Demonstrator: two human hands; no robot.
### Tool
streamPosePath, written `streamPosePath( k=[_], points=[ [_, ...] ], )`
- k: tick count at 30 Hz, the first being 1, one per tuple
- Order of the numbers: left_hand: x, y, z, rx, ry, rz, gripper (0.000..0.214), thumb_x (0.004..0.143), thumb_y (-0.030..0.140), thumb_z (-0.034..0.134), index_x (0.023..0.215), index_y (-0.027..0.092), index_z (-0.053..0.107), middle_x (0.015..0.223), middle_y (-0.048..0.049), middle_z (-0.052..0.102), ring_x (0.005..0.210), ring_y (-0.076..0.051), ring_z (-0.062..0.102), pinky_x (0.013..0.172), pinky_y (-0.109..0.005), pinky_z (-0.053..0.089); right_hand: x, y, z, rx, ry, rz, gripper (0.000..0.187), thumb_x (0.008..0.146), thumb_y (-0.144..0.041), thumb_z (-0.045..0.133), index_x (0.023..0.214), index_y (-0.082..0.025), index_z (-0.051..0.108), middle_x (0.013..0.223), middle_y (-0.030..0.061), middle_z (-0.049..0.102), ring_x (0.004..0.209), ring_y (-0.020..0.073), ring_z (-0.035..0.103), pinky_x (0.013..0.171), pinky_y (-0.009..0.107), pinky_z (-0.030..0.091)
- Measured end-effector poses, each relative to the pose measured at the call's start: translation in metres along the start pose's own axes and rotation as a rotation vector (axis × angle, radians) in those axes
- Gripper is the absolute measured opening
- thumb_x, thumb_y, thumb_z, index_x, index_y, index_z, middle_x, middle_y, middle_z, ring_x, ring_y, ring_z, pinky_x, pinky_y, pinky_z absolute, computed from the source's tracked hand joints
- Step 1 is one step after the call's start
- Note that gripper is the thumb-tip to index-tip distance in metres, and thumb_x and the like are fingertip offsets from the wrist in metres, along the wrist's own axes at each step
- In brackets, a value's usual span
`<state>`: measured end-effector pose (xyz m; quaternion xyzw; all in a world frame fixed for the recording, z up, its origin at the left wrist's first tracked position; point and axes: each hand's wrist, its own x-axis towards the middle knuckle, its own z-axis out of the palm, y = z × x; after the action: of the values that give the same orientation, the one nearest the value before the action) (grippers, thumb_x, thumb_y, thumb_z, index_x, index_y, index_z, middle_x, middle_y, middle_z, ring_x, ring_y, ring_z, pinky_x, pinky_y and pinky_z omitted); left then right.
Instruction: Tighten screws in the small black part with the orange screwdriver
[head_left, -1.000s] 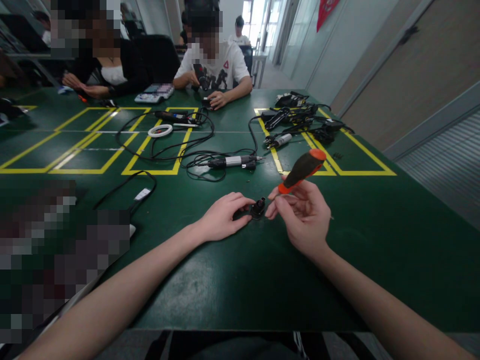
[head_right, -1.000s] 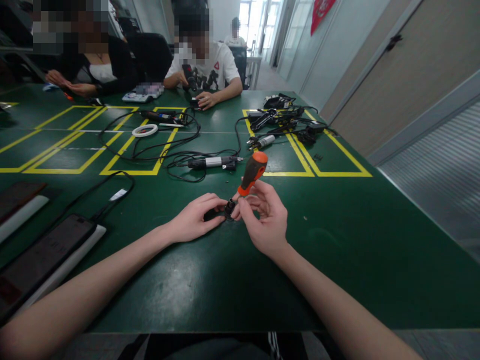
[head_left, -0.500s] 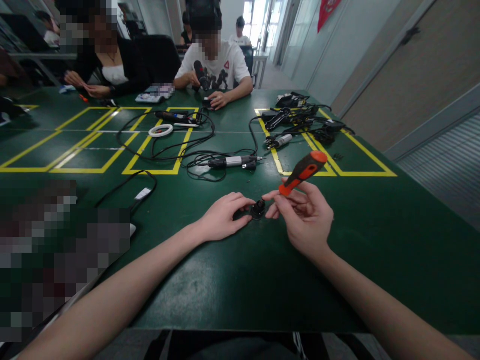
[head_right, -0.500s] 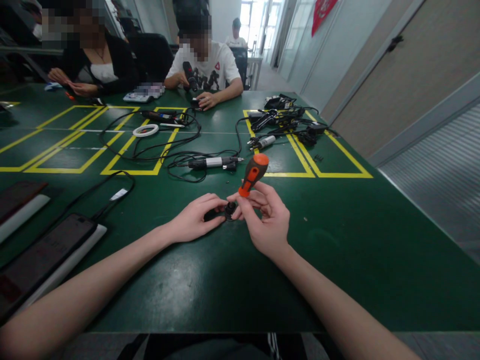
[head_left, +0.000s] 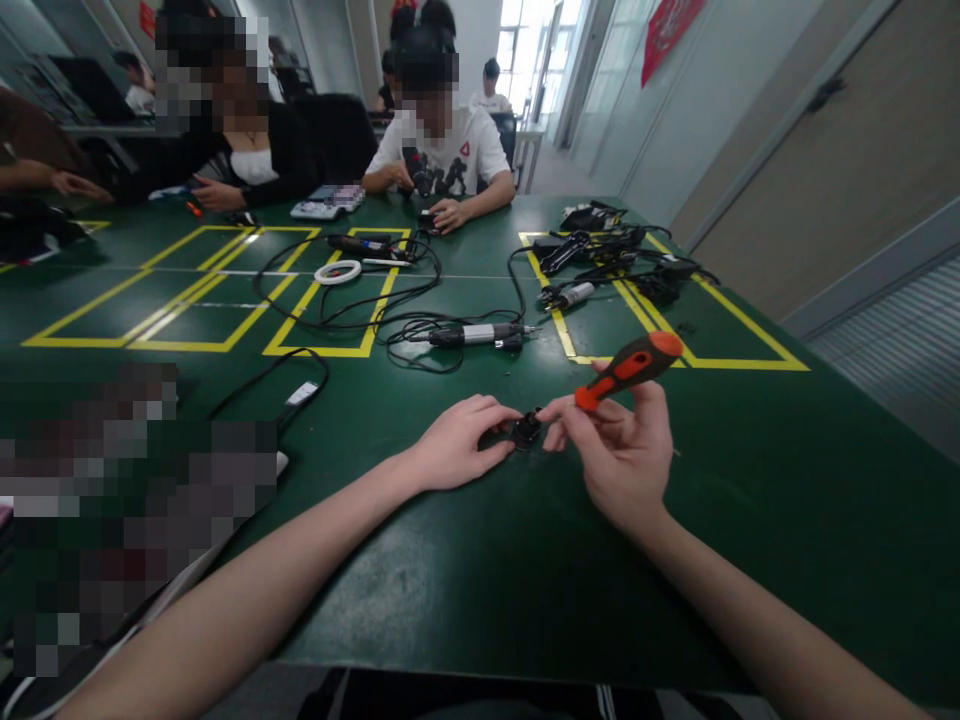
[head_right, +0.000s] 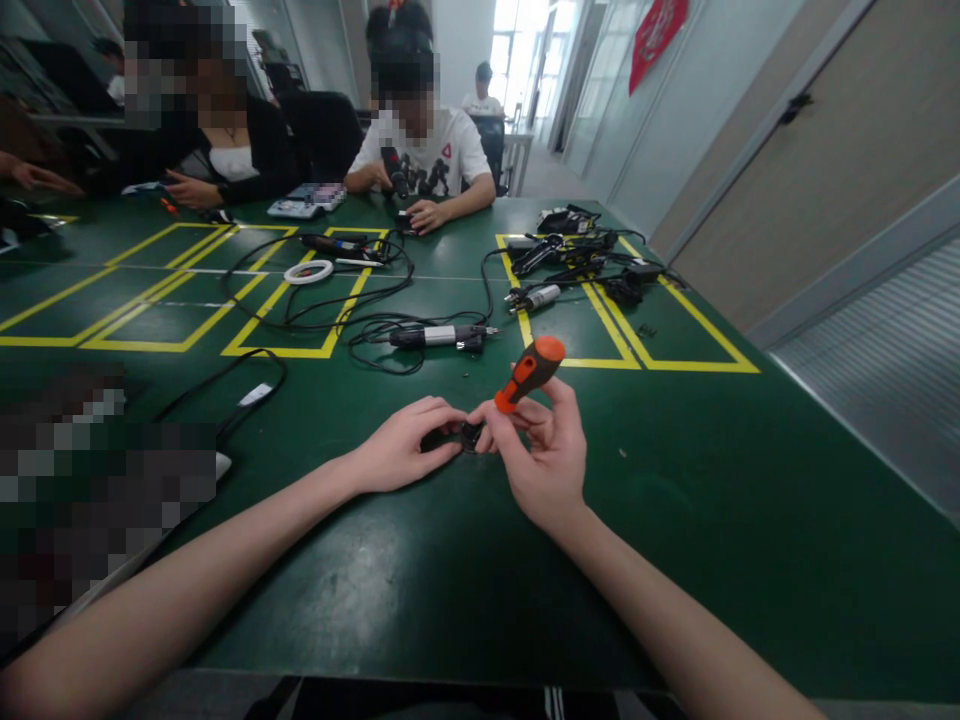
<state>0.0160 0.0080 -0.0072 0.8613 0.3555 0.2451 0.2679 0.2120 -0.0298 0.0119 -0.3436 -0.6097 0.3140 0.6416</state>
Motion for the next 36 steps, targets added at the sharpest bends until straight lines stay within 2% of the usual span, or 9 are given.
streamPosePath(
  k=[7,11,14,17,21,23,29,36],
  points=[
    [-0.0001,-0.0005,0.0006,-0.001,-0.002,0.001,0.027,0.099,0.025,0.066,0.125,0.019,0.071,0.107,-0.0074,0.071,0.099,-0.022,0.067,0.09,-0.036,0.055,0.0014,0.0009,0.0013,0.043,0.015,-0.039,0.029,0.098,-0.019,0.071,0.11,-0.03,0.047,0.079,-0.0068,0.078,0.05,0.0114,0.067,0.048,0.023,0.06],
    [0.0004,-0.0018,0.0017,-0.011,0.008,0.0,0.026,0.098,0.023,0.068,0.123,0.019,0.071,0.105,-0.0067,0.07,0.098,-0.022,0.067,0.089,-0.035,0.055,0.0028,-0.0007,0.0008,0.021,0.062,-0.035,0.024,0.094,-0.013,0.072,0.108,-0.028,0.059,0.088,-0.0038,0.077,0.051,0.0096,0.065,0.047,0.023,0.057],
    [0.0006,-0.0016,0.0016,-0.011,0.005,-0.004,0.027,0.098,0.023,0.068,0.124,0.019,0.071,0.105,-0.0066,0.07,0.097,-0.022,0.066,0.088,-0.034,0.055,0.0032,-0.0029,-0.0004,-0.06,0.05,-0.026,0.02,0.094,-0.014,0.071,0.111,-0.024,0.071,0.082,-0.0034,0.07,0.052,0.0095,0.063,0.047,0.024,0.056],
    [0.0006,-0.0009,0.0009,-0.014,-0.002,-0.003,0.027,0.098,0.022,0.069,0.124,0.017,0.071,0.106,-0.0076,0.07,0.097,-0.022,0.066,0.087,-0.035,0.054,0.0035,-0.0027,-0.0019,-0.111,0.055,-0.019,0.02,0.093,-0.016,0.072,0.111,-0.023,0.074,0.076,-0.0037,0.067,0.054,0.0109,0.065,0.049,0.025,0.059],
    [0.0005,-0.0011,0.0005,-0.02,-0.005,-0.006,0.027,0.097,0.021,0.069,0.124,0.018,0.071,0.105,-0.0068,0.07,0.096,-0.021,0.066,0.087,-0.033,0.054,0.0042,0.0028,-0.0032,-0.105,0.147,-0.043,0.037,0.085,-0.014,0.081,0.118,-0.025,0.07,0.085,-0.003,0.075,0.056,0.0128,0.071,0.052,0.026,0.063],
    [0.0003,-0.0019,0.0007,-0.021,0.004,-0.001,0.027,0.097,0.02,0.068,0.124,0.017,0.071,0.105,-0.0071,0.069,0.096,-0.021,0.066,0.086,-0.033,0.053,0.0043,0.0048,-0.0032,-0.071,0.144,-0.06,0.043,0.085,-0.012,0.081,0.121,-0.026,0.066,0.086,-0.0033,0.078,0.057,0.0128,0.072,0.053,0.025,0.062],
    [0.0006,-0.0032,0.0007,-0.012,0.014,0.01,0.024,0.097,0.022,0.067,0.121,0.019,0.071,0.104,-0.0059,0.07,0.097,-0.021,0.065,0.087,-0.032,0.053,0.0029,0.004,-0.0011,0.007,0.021,-0.06,0.032,0.099,-0.013,0.064,0.128,-0.027,0.062,0.09,-0.0007,0.082,0.055,0.01,0.069,0.053,0.023,0.06],
    [0.0005,-0.0028,-0.0007,-0.011,0.014,0.006,0.024,0.098,0.022,0.066,0.121,0.019,0.071,0.102,-0.0057,0.069,0.093,-0.02,0.064,0.087,-0.033,0.053,0.0029,0.0046,0.0006,0.074,-0.003,-0.043,0.034,0.098,-0.014,0.069,0.126,-0.029,0.056,0.087,-0.0031,0.081,0.055,0.0093,0.068,0.054,0.022,0.059]
  ],
)
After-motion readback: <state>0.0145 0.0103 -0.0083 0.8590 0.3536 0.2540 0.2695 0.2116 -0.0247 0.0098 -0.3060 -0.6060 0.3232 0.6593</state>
